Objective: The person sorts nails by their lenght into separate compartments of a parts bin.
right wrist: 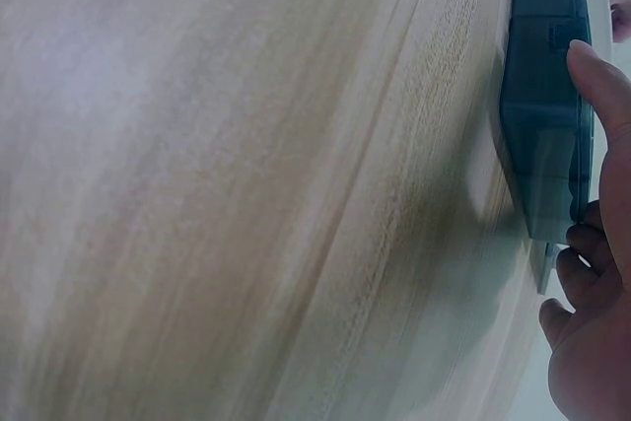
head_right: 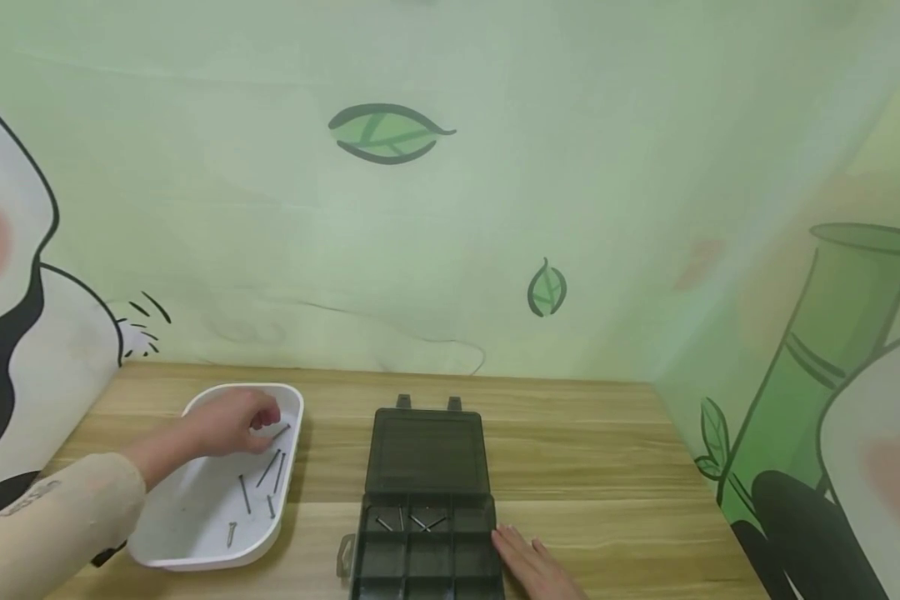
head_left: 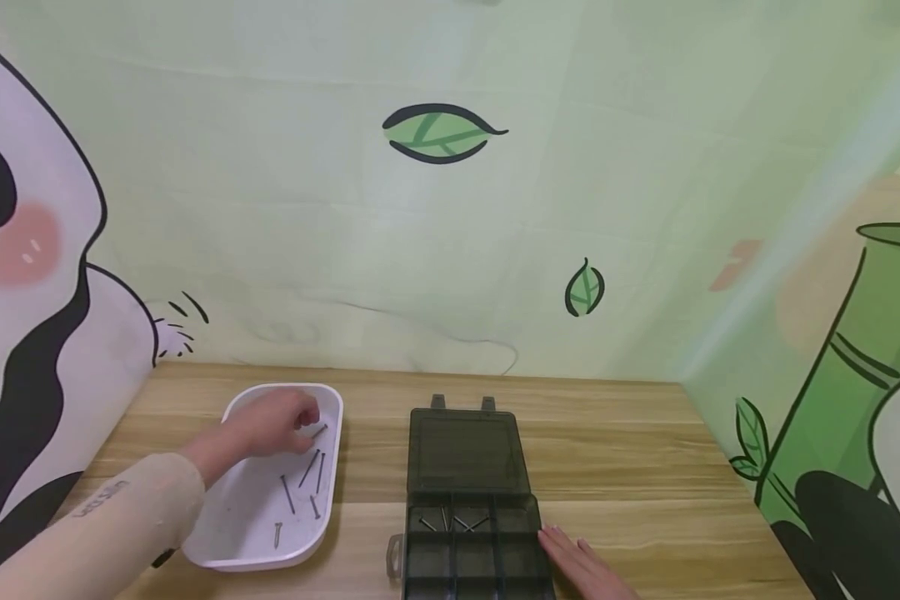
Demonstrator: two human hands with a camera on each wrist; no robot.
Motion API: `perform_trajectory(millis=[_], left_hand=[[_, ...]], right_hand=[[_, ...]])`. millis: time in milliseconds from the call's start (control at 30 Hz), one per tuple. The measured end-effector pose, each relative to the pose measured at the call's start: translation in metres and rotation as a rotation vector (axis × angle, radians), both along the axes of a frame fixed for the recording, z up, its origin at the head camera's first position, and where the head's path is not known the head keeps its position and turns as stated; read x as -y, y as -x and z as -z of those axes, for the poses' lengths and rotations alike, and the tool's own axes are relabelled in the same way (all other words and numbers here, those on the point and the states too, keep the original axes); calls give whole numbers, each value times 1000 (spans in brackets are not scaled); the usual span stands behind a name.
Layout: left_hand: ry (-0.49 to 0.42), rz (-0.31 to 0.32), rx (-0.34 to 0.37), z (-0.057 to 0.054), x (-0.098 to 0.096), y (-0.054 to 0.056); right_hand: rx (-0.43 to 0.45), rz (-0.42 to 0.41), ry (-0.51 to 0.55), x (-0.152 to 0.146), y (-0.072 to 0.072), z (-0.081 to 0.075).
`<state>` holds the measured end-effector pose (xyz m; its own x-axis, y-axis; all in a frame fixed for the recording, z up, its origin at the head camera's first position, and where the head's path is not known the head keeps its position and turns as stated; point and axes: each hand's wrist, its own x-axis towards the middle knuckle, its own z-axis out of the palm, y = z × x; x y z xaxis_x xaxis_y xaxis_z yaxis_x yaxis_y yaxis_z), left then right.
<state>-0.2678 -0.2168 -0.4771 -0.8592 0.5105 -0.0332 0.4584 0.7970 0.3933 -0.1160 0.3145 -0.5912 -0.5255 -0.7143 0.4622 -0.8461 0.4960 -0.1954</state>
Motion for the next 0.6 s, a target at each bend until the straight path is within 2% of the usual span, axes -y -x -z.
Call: perform_trajectory(millis=[167,233,467,600], left_hand=[[-6,-7,5,7,2,3],[-6,2,-3,11,2,5],[11,32,-15,20,1,11],[47,37,-9,21,0,13]], right_hand=[[20,-5,-4,5,-4,-17],[22,-3,-9,5,-4,-17],[73,-8,10,-4,-1,2],[77,-12,2,-1,-2,-5]])
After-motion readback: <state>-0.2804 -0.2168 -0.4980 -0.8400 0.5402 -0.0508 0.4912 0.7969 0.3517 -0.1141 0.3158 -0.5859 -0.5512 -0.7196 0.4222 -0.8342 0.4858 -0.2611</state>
